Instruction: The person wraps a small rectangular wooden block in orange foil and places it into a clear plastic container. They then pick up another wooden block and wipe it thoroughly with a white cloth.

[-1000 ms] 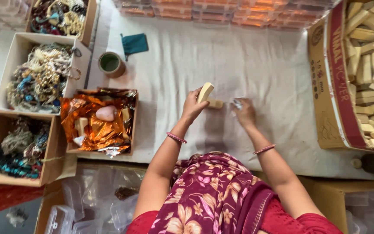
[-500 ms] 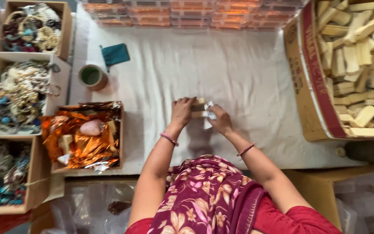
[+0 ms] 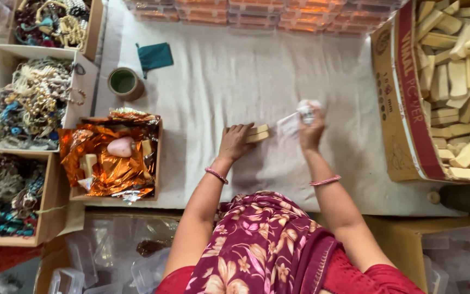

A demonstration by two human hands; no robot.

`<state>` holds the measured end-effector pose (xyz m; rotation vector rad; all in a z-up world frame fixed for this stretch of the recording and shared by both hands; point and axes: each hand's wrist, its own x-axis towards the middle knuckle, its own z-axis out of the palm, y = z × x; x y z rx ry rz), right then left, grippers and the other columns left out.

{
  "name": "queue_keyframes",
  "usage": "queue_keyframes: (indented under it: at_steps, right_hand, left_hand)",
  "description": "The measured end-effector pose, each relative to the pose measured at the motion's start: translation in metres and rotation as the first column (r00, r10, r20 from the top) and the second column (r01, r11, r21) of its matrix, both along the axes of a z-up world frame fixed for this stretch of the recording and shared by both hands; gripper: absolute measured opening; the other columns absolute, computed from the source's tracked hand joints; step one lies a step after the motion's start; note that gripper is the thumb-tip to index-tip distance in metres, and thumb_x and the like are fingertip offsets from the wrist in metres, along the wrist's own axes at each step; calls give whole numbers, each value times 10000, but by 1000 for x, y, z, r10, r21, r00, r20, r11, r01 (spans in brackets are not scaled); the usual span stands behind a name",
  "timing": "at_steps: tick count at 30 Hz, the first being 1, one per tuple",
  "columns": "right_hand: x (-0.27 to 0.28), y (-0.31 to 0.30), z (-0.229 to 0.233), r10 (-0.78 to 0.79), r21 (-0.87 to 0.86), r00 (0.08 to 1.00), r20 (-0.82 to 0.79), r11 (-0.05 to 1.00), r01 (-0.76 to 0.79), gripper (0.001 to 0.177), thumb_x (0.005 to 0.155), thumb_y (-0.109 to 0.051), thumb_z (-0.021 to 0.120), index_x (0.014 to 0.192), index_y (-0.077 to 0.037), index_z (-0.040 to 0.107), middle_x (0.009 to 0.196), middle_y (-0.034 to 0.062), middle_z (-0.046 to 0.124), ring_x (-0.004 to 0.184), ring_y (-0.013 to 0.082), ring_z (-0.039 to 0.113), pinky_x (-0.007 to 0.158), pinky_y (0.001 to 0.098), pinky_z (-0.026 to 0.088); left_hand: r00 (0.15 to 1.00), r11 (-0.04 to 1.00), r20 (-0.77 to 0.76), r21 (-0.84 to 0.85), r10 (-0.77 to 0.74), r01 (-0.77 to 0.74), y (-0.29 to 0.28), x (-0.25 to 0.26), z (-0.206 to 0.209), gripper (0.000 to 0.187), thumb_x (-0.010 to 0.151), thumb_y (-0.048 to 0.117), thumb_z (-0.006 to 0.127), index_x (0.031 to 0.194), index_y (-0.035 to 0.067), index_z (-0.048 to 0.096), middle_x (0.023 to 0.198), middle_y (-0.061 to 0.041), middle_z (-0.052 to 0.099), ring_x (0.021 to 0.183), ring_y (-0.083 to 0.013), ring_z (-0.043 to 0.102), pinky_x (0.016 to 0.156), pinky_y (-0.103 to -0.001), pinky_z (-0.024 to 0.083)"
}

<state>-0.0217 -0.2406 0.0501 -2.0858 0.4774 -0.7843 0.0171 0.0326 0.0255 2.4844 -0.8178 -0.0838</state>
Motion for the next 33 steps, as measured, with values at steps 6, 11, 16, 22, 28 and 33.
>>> queue_keyframes:
  at_steps: [6, 11, 16, 22, 28, 33]
  right_hand:
    - [-33, 144, 51, 517, -577, 834, -192, 628, -522, 347, 875, -181, 676, 1202, -75, 718, 1211, 160, 724, 1202, 290, 627, 1025, 508, 423]
    - [-21, 123, -13, 459, -541, 838, -295, 643, -543, 437, 946, -55, 590, 1375, -80, 673, 1373, 128, 634, 1376, 313, 559, 1155, 469, 423]
    - [-30, 144, -28, 428, -553, 875, -225, 684, -476, 446, 974, -61, 578, 1418, -89, 607, 1471, 191, 597, 1393, 341, 532, 1131, 478, 403]
    - [-15, 112, -47, 538, -383, 819, -200, 726, -571, 455, 979, -76, 566, 1425, 13, 562, 1467, 319, 502, 1376, 456, 490, 1132, 519, 426]
    - [-35, 136, -97, 496, -572, 839, -223, 631, -525, 316, 957, -94, 605, 1259, -5, 585, 1470, 315, 524, 1457, 470, 450, 1231, 549, 348]
    - [-21, 111, -19, 531, -479, 790, -306, 631, -610, 446, 953, -69, 599, 1395, -41, 654, 1403, 199, 588, 1414, 364, 486, 1215, 568, 290]
  left_hand:
    - [994, 942, -27, -317, 108, -110, 19, -9, -25, 1112, 667, 87, 804, 1646, 130, 278, 1247, -34, 701, 1153, -293, 628, 1027, -436, 460]
    - [979, 946, -108, -262, 171, -194, 24, -29, -14, 1220, 635, 100, 854, 1640, 111, 161, 1218, -76, 704, 1113, -314, 637, 991, -450, 456]
    - [974, 920, -49, -322, 220, -224, 16, -38, -40, 1195, 687, 141, 859, 1641, 91, 142, 1257, -61, 715, 1090, -290, 651, 972, -432, 465]
    - [973, 932, -53, -280, 224, -229, 19, -39, -13, 1154, 723, 181, 854, 1632, 93, 148, 1215, -48, 719, 1066, -278, 649, 972, -426, 459]
    - [972, 933, -13, -279, 234, -228, 18, -38, -57, 1138, 696, 42, 758, 1655, 84, 147, 1247, -29, 721, 1099, -269, 650, 979, -419, 467]
    - [972, 936, -57, -265, 226, -233, 20, -42, -3, 1186, 601, 62, 786, 1604, 84, 154, 1118, -129, 688, 1038, -325, 625, 936, -433, 458]
